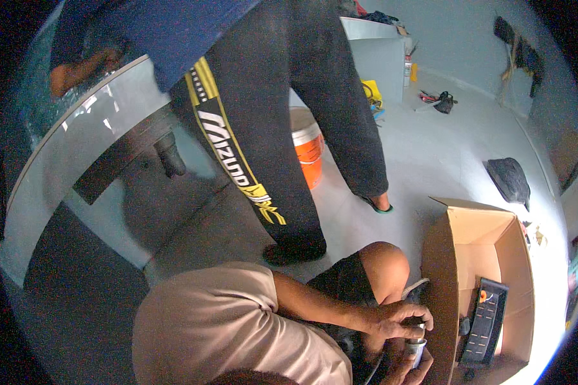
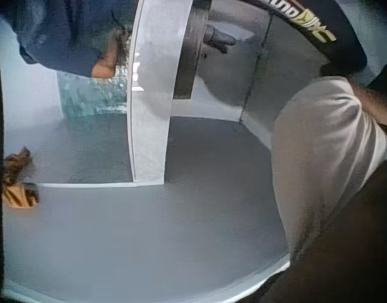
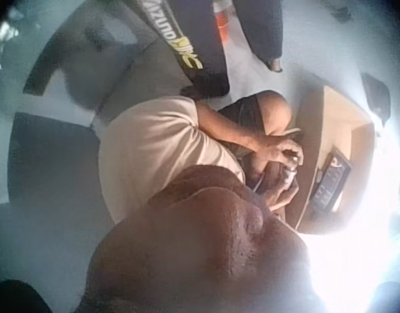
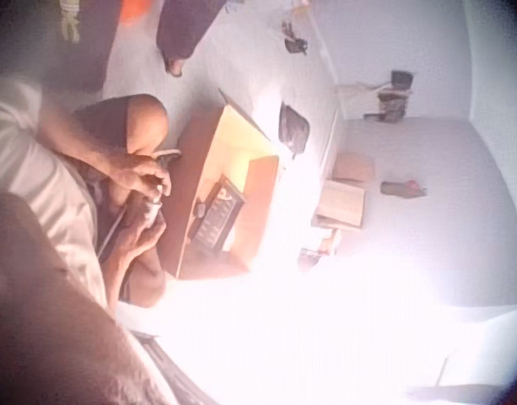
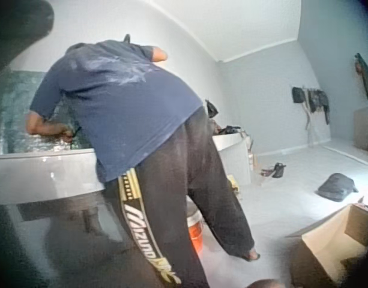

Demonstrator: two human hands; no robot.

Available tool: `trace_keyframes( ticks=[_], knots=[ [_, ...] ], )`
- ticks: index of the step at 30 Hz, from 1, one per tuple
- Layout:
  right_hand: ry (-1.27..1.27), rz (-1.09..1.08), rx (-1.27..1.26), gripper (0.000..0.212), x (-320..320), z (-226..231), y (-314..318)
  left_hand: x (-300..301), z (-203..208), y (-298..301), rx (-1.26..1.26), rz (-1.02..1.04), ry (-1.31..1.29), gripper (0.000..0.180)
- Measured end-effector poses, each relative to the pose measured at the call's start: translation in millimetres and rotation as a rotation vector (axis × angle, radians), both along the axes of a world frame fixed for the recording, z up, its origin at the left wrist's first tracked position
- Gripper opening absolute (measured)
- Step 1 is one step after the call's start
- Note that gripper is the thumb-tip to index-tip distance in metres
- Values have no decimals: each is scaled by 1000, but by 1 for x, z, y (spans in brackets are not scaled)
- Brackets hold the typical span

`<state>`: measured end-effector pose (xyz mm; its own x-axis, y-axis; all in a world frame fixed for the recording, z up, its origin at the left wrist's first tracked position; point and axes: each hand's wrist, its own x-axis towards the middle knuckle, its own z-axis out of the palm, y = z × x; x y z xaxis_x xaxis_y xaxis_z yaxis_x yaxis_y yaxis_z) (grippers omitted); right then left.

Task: The person assembles a kitchen faucet by connecting various plumbing tubes and parts while sitting on the floor, assisted by another person.

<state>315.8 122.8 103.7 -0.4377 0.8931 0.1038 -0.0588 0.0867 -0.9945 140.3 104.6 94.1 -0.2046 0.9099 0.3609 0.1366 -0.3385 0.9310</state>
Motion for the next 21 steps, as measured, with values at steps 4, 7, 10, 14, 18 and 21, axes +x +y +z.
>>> trace_keyframes(
  ticks=[4, 7, 10, 14, 18, 21],
  knots=[
    [109, 74, -298, 39, -15, 15, -20, -22, 11, -25, 12, -55, 100, 26],
    [211, 90, -169, 37, -35, -2, -22, -47, -30, -7, 308, 87, 507, 34],
    [250, 166, -93, 30, -44, -3, -29, -47, -34, -12, 342, 97, 718, 35],
    [26, -80, 273, 38, -70, 36, -51, -69, 45, -35, 124, -8, 183, 16],
    [-7, -5, 719, 40, -101, 58, -45, -98, 100, -71, -41, 172, 187, 21],
    [-97, 189, 427, 35, -112, 104, -75, -115, 110, -103, 192, 209, 358, 19]
  ],
)
